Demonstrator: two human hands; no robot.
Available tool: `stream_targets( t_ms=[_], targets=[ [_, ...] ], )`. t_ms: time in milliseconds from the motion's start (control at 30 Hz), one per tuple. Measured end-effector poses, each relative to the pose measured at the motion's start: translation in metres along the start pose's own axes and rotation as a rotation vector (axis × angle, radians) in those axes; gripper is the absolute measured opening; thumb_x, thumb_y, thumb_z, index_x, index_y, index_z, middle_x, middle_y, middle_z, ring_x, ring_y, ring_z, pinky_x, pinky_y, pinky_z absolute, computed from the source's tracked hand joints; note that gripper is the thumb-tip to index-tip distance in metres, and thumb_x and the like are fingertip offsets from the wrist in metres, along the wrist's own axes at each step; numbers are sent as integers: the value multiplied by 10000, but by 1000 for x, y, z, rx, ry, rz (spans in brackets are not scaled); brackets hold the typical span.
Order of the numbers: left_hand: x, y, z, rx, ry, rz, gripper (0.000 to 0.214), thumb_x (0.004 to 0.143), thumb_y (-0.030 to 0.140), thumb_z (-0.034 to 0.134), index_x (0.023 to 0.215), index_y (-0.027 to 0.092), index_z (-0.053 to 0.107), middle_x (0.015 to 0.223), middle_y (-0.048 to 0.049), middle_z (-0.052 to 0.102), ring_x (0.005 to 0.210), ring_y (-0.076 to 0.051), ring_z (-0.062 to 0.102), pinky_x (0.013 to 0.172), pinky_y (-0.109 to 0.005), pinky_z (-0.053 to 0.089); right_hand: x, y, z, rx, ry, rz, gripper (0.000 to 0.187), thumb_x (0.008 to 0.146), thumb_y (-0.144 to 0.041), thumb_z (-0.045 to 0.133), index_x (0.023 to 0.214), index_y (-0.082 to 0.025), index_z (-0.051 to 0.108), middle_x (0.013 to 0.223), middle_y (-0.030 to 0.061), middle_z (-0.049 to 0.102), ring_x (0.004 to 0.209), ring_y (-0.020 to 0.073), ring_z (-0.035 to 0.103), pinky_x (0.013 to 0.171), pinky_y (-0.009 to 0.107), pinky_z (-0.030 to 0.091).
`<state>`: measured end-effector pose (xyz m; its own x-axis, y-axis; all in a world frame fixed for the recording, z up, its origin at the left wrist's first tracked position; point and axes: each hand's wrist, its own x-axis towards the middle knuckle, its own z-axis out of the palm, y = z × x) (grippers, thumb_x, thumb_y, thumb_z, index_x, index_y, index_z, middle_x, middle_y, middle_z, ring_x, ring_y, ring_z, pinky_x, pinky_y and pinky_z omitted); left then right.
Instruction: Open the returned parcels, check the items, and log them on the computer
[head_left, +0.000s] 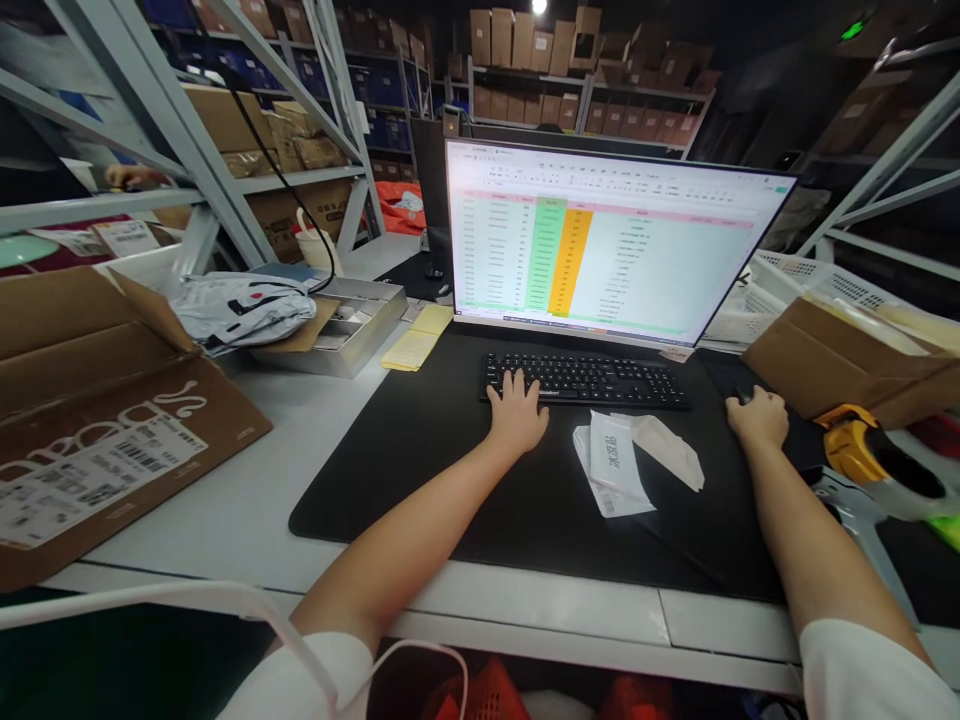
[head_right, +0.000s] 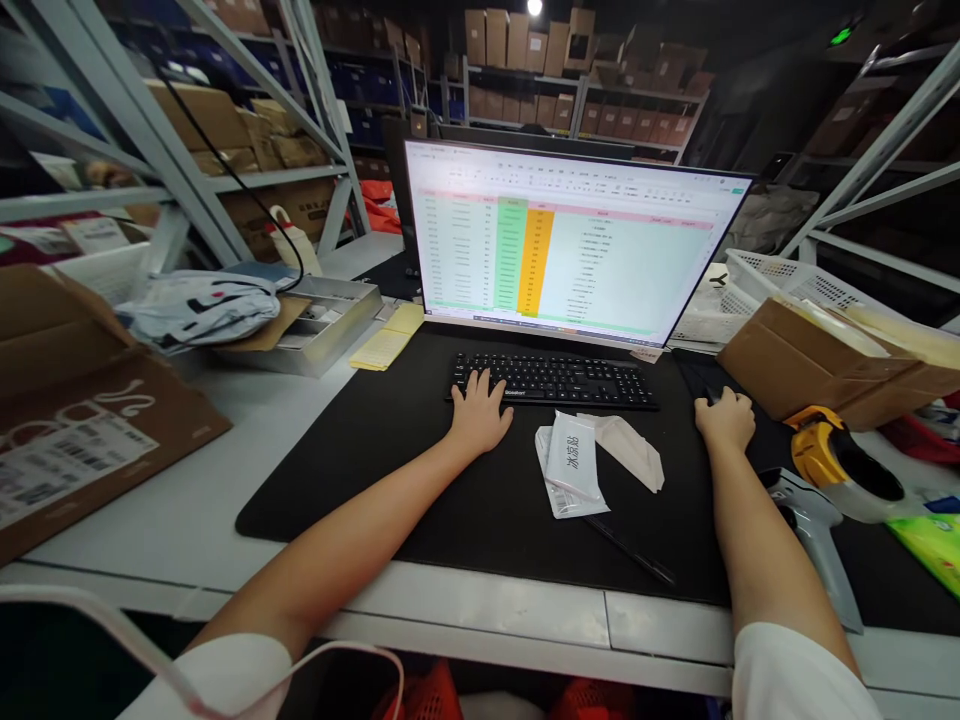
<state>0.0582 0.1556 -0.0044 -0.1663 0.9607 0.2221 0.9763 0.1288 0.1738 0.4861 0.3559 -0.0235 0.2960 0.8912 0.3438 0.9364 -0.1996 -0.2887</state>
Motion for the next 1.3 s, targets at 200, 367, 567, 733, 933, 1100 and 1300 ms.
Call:
stream_targets(
  t_ms=[200,367,567,733,933,1100,1300],
  targets=[
    [1,-1,1,31,-7,9,612,1005,444,428,1558,186,466,1681,-182,316,1559,-402,246,1193,-700,266,3,-1,5,-8,55,36,584,924,-356,586,1418,-50,536,1358,262,560,1170,377,595,964,455,478],
    [1,-1,1,39,5,10,607,1006,433,428,1555,179,472,1676,-179,331,1553,-403,261,1189,-698,281,3,-1,7,-5,84,36,550,932,-324,570,1436,-104,542,1377,243,537,1186,371,586,974,467,476],
    [2,-1,3,60,12,11,604,1005,436,435,1550,181,481,1667,-186,345,1547,-409,275,1175,-707,294,4,-2,7,-6,108,65,534,892,-327,588,1368,-86,574,1306,229,569,1125,360,593,941,453,480],
    [4,-3,5,76,1,17,610,1011,443,418,1558,179,469,1669,-190,341,1549,-409,272,1170,-706,300,3,-2,9,-11,112,80,518,925,-314,548,1414,-150,594,1360,215,535,1144,359,582,949,462,471],
    [5,-4,6,84,15,25,606,1010,443,417,1550,176,479,1659,-190,358,1542,-410,284,1163,-711,308,3,-2,8,3,90,92,492,953,-316,531,1415,-178,629,1401,201,522,1183,358,574,998,471,459],
    [5,-3,5,81,18,25,605,1008,435,419,1549,170,481,1658,-190,358,1543,-407,282,1165,-714,305,3,-4,6,6,76,100,496,962,-320,524,1424,-169,621,1416,206,512,1203,370,557,1011,480,448],
    [5,-3,5,73,12,23,611,1008,438,412,1553,169,475,1660,-193,356,1543,-410,281,1168,-715,297,2,-5,5,12,75,104,487,965,-319,518,1411,-158,626,1399,211,507,1194,361,551,996,468,451]
  ],
)
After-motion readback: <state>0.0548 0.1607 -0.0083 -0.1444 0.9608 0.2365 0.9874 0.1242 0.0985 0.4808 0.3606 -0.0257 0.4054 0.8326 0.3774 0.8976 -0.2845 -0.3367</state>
